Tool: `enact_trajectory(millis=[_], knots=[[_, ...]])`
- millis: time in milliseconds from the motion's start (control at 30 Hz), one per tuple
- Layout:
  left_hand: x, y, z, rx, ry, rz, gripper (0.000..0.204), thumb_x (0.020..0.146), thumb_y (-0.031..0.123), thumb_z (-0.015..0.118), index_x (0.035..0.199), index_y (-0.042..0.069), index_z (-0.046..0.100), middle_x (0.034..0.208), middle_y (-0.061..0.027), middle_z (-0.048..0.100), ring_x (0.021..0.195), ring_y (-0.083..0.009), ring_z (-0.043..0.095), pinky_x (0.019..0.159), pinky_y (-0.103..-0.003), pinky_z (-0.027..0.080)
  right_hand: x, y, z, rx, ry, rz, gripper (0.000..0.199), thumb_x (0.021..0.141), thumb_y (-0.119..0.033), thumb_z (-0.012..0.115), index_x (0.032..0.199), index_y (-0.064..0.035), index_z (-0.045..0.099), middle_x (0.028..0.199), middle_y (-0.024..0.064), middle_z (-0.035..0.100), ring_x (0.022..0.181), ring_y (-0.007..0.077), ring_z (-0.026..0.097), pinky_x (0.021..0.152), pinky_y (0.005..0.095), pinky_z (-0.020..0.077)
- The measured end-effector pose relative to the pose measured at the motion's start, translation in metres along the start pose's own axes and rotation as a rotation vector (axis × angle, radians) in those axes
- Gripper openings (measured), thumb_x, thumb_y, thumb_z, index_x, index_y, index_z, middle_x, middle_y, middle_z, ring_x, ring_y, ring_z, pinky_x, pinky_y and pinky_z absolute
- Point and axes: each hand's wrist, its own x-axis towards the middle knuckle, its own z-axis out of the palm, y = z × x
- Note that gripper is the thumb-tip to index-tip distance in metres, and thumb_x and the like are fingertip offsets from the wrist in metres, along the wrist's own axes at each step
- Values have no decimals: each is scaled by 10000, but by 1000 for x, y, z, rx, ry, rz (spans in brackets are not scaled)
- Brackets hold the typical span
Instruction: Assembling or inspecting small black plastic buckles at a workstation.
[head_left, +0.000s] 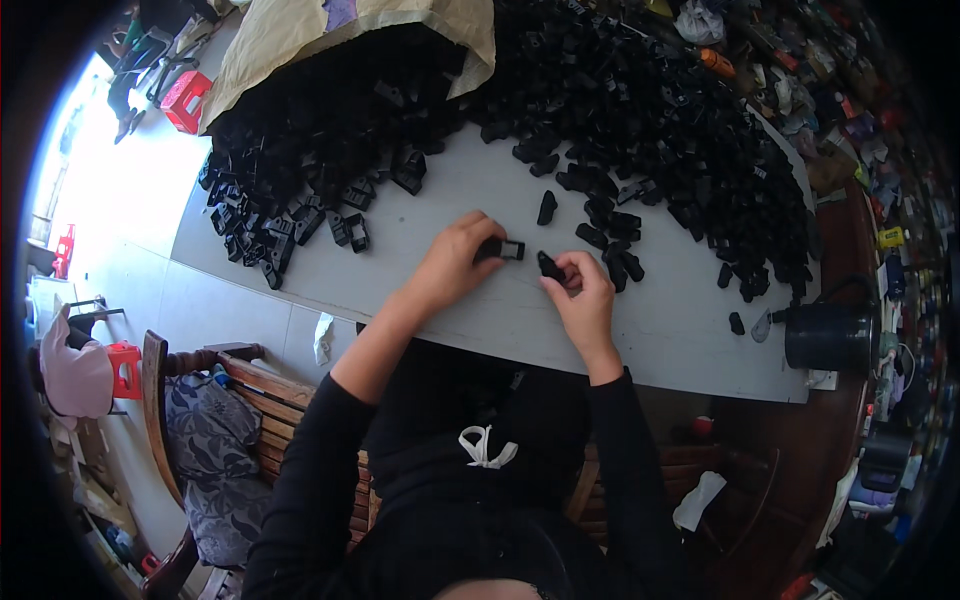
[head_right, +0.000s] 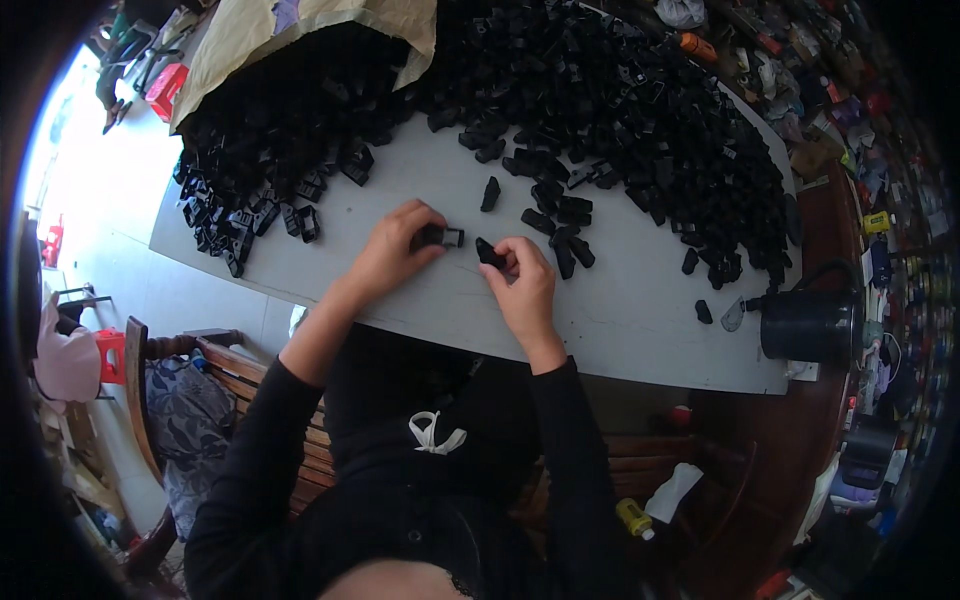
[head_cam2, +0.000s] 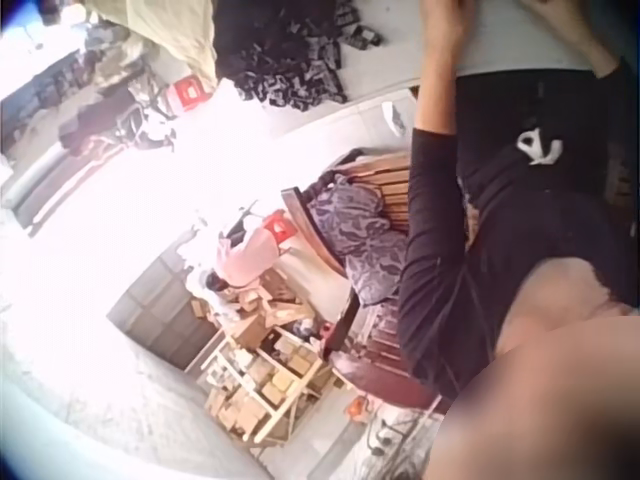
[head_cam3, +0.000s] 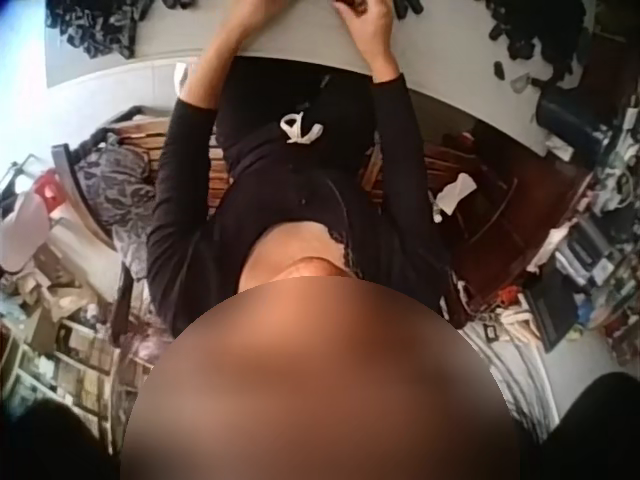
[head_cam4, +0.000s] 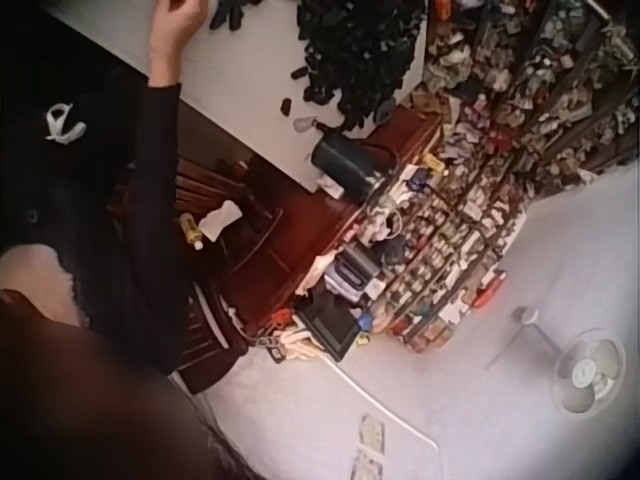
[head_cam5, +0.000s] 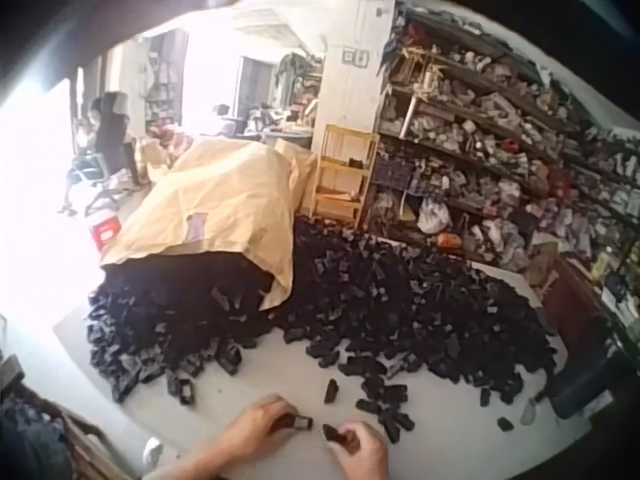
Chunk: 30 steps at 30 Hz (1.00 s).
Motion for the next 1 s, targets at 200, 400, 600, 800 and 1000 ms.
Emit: enact_trajectory(millis=[200, 400, 600, 800, 1000], knots=[[-18, 4, 8, 31, -4, 109, 322, 689, 2, 752, 989, 23, 637, 949, -106, 597, 860, -280, 613, 740, -352, 508, 1, -27, 4, 147, -93, -64, 268, 724, 49, 739, 973, -18, 667, 899, 89, 661, 784, 191, 643, 663, 301, 528], [-15, 2, 12, 40, 13, 134, 316, 669, 10, 755, 966, 10, 644, 931, -115, 606, 867, -294, 610, 742, -357, 509, 1, -17, 19, -126, -40, -437, 311, 737, 27, 723, 1043, -27, 716, 1024, 104, 690, 951, 270, 637, 795, 375, 529], [-24, 0, 7, 75, -10, 166, 344, 681, 50, 759, 1001, 13, 639, 940, -121, 607, 896, -306, 602, 786, -370, 502, -6, -28, 5, -323, -210, -481, 326, 804, -123, 709, 1120, -43, 704, 1217, 112, 659, 1244, 334, 544, 1032, 486, 405], [-29, 4, -20, 6, -92, 168, 392, 710, 125, 764, 1078, 61, 645, 1136, -137, 583, 1082, -331, 562, 907, -399, 471, -9, -16, 3, -231, -319, -440, 372, 829, -188, 697, 1177, -58, 676, 1287, 134, 613, 1240, 350, 534, 1033, 464, 403], [0, -26, -62, 788, 660, -6, 492, 751, 257, 769, 1207, 158, 612, 1374, -157, 440, 1297, -396, 377, 1041, -511, 343, 48, -26, 16, -420, 84, -149, 334, 842, -193, 695, 1152, -74, 658, 1174, 139, 583, 1016, 308, 606, 812, 395, 524]])
